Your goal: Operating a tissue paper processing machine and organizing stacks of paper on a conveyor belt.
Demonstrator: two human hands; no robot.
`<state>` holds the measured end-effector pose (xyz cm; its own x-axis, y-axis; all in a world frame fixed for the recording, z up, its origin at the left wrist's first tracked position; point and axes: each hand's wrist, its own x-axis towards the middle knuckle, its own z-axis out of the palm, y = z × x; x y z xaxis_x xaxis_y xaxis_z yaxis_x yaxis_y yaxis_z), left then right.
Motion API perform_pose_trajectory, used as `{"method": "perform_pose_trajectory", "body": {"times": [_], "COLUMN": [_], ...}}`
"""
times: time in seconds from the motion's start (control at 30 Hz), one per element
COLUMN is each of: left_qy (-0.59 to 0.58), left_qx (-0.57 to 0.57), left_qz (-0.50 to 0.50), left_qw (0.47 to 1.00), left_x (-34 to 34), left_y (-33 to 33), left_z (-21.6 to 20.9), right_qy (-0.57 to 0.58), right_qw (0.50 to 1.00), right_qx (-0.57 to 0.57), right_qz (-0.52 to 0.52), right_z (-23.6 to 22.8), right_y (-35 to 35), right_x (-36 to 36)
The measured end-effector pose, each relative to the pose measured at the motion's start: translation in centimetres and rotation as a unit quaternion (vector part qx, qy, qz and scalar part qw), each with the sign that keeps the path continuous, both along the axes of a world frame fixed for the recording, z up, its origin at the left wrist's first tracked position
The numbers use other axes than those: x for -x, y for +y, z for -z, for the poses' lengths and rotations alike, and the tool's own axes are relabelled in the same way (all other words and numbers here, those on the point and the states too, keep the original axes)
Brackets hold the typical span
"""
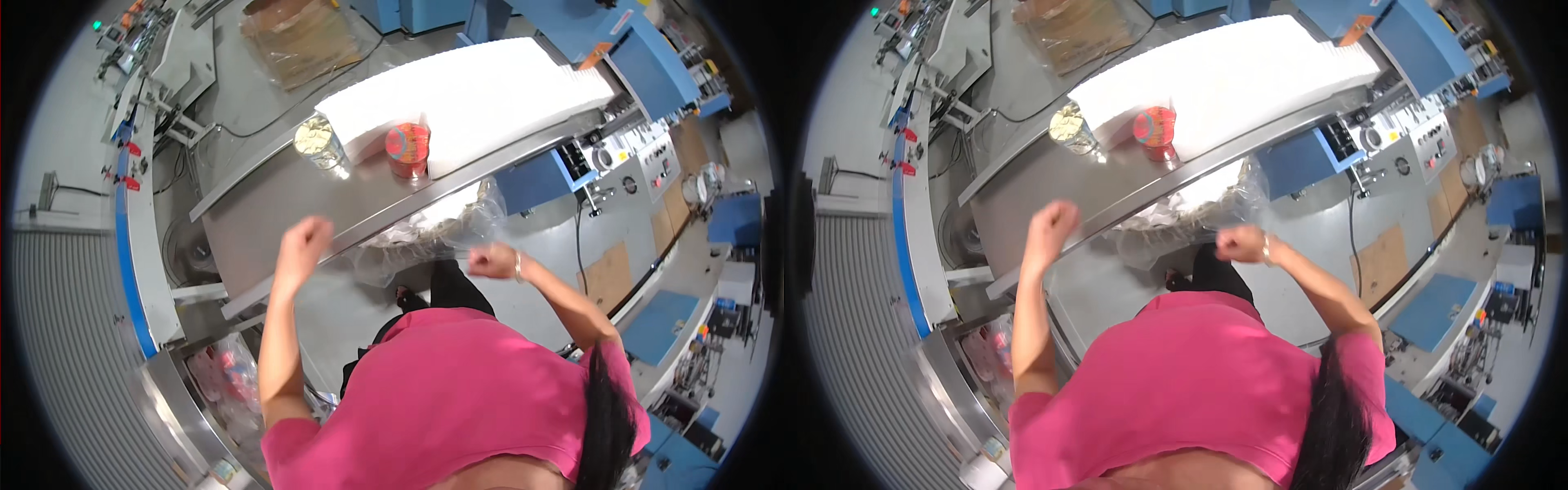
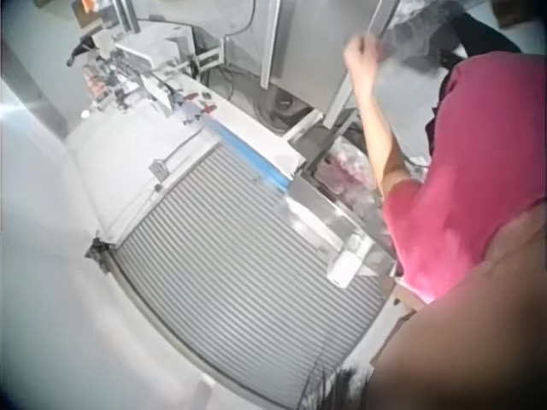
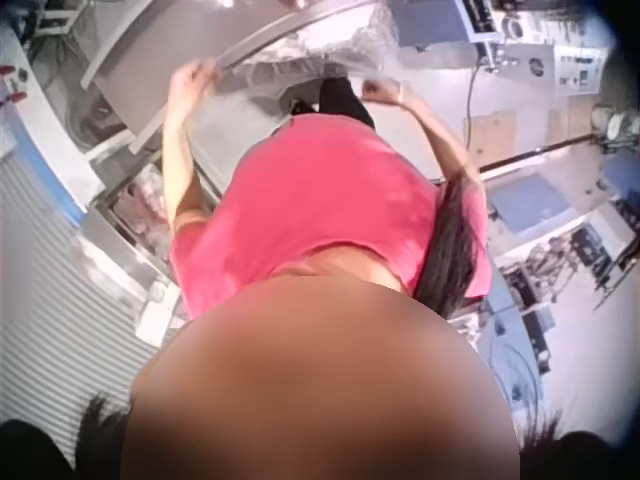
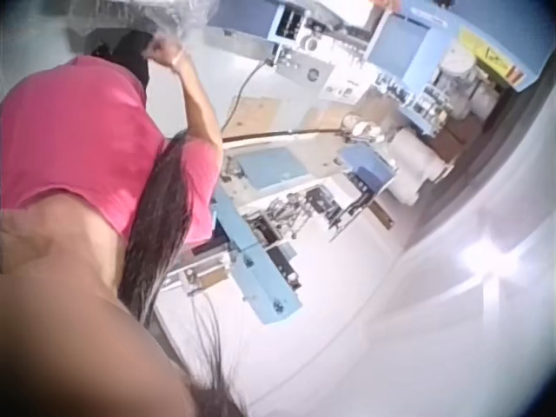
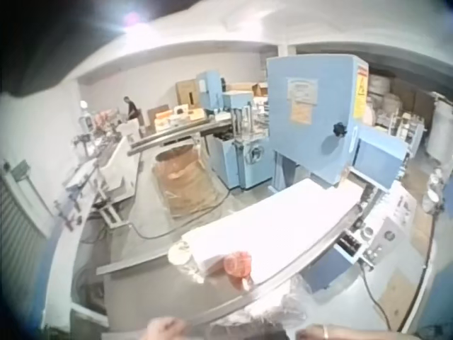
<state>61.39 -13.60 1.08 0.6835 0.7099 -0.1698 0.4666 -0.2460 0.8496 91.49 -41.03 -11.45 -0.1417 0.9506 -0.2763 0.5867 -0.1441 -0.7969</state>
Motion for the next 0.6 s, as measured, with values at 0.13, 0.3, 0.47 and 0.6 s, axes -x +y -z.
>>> {"method": "perform_pose_trajectory", "body": {"times": [0.13,0.3,0.47,0.6], "left_qy": [-0.089,0.153,0.202,0.161], "left_qx": [-0.32,-0.355,-0.243,-0.242], "left_qz": [-0.108,-0.18,-0.092,-0.127], "left_qw": [0.937,0.905,0.944,0.948], "left_x": [-9.1,-12.8,-13.4,-13.6], "left_y": [5.5,14.2,16.4,16.1], "left_z": [-1.2,3.1,5.5,5.4], "right_qy": [-0.193,-0.476,-0.481,-0.532], "right_qw": [0.925,0.841,0.858,0.823], "right_qx": [-0.323,-0.247,-0.164,-0.185], "right_qz": [0.055,0.069,0.071,0.066], "right_z": [-11.5,-11.2,-9.7,-9.7], "right_y": [12.3,21.7,23.9,23.2], "right_x": [1.8,4.0,2.3,2.3]}}
